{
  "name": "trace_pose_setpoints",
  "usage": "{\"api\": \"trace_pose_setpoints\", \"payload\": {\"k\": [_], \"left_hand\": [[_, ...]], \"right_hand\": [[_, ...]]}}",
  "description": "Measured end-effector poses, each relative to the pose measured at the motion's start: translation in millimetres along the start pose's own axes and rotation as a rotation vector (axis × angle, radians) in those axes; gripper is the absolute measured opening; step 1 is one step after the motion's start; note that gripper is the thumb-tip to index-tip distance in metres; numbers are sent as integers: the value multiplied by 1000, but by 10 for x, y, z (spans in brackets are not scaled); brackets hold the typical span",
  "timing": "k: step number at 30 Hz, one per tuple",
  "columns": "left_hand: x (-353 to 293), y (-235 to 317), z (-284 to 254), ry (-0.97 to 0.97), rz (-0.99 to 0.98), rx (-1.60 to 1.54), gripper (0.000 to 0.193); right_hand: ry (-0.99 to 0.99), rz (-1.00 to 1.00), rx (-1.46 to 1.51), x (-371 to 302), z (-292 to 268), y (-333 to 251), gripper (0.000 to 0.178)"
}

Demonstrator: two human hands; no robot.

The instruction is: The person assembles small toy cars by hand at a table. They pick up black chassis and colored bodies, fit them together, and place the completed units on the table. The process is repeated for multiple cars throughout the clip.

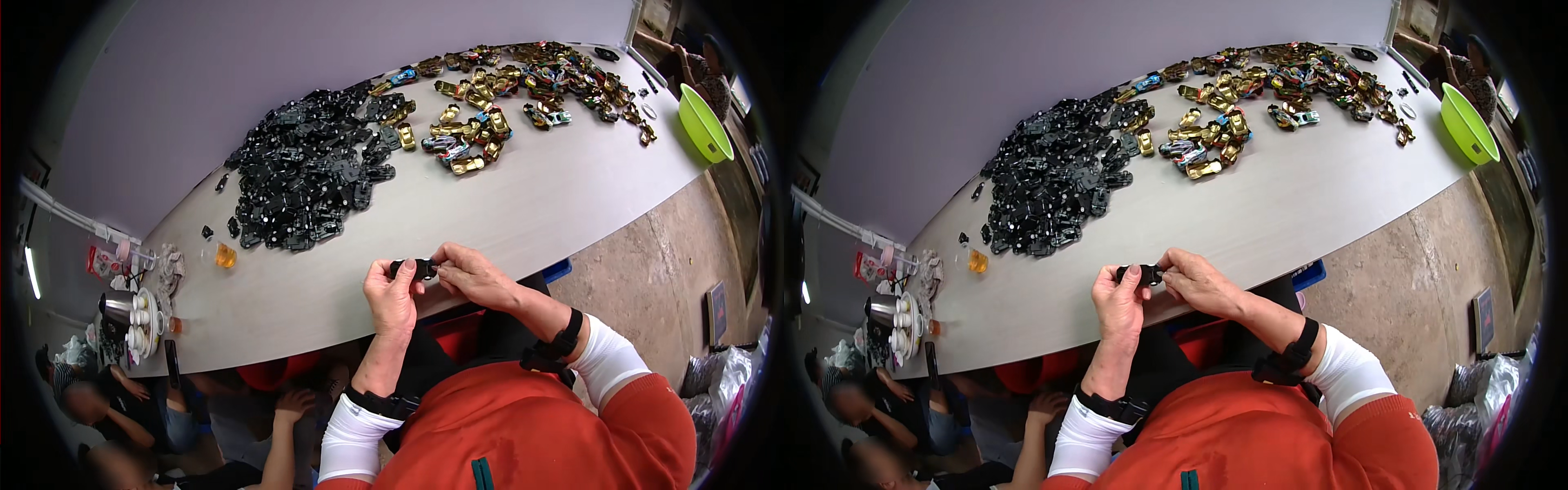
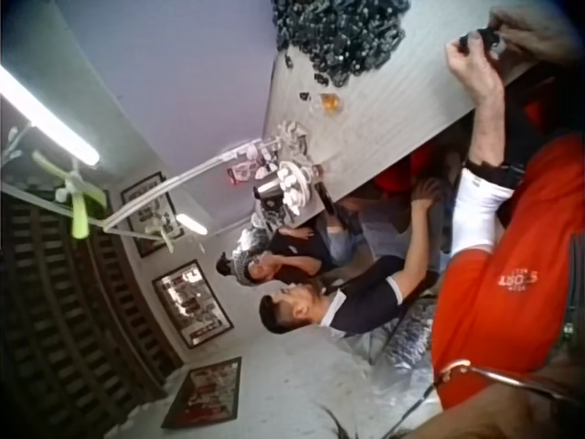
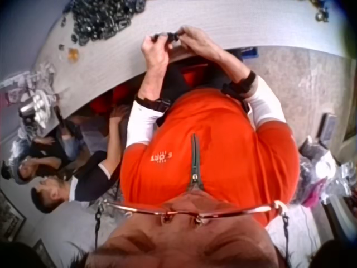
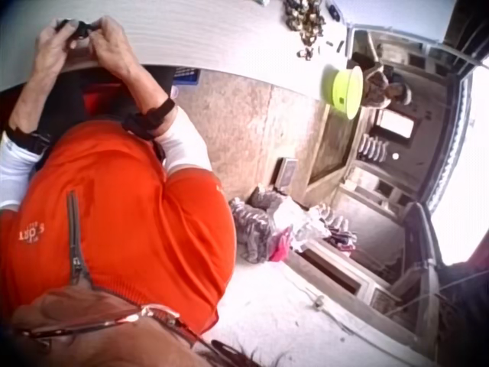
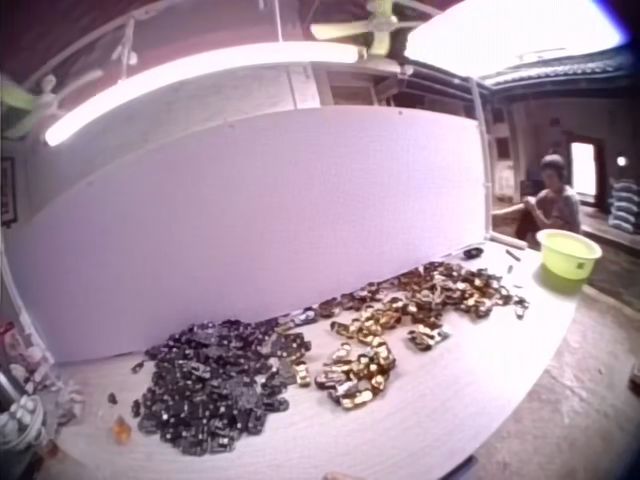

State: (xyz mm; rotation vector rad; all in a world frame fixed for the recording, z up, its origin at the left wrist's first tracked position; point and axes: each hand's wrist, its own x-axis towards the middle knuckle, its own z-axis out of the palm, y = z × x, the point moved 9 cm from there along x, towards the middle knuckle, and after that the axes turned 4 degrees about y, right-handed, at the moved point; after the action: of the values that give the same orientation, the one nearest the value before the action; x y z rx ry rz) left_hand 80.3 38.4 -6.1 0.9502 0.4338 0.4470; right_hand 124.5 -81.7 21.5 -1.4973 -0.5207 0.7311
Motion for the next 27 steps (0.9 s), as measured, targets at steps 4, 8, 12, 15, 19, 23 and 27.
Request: {"api": "trace_pose_setpoints", "payload": {"k": [4,8,12,15,19,23,27], "left_hand": [[0,31,44,27,46,-2,20],[-43,30,149,20,96,-76,13],[-61,110,136,-48,133,-10,14],[-118,119,86,-200,-23,85,19],[-216,99,99,-311,-39,356,23],[-296,3,70,-380,-148,316,23],[-364,-63,96,-400,-240,242,20]], "right_hand": [[107,-133,-28,41,-40,72,8],[91,-155,132,56,29,10,9],[-65,43,147,-57,43,-5,13],[47,-62,74,-41,-250,17,15],[33,-70,-60,-43,-262,-167,16],[-36,-8,-46,-71,-146,-232,16],[-112,9,-58,-117,-43,-188,16]]}}
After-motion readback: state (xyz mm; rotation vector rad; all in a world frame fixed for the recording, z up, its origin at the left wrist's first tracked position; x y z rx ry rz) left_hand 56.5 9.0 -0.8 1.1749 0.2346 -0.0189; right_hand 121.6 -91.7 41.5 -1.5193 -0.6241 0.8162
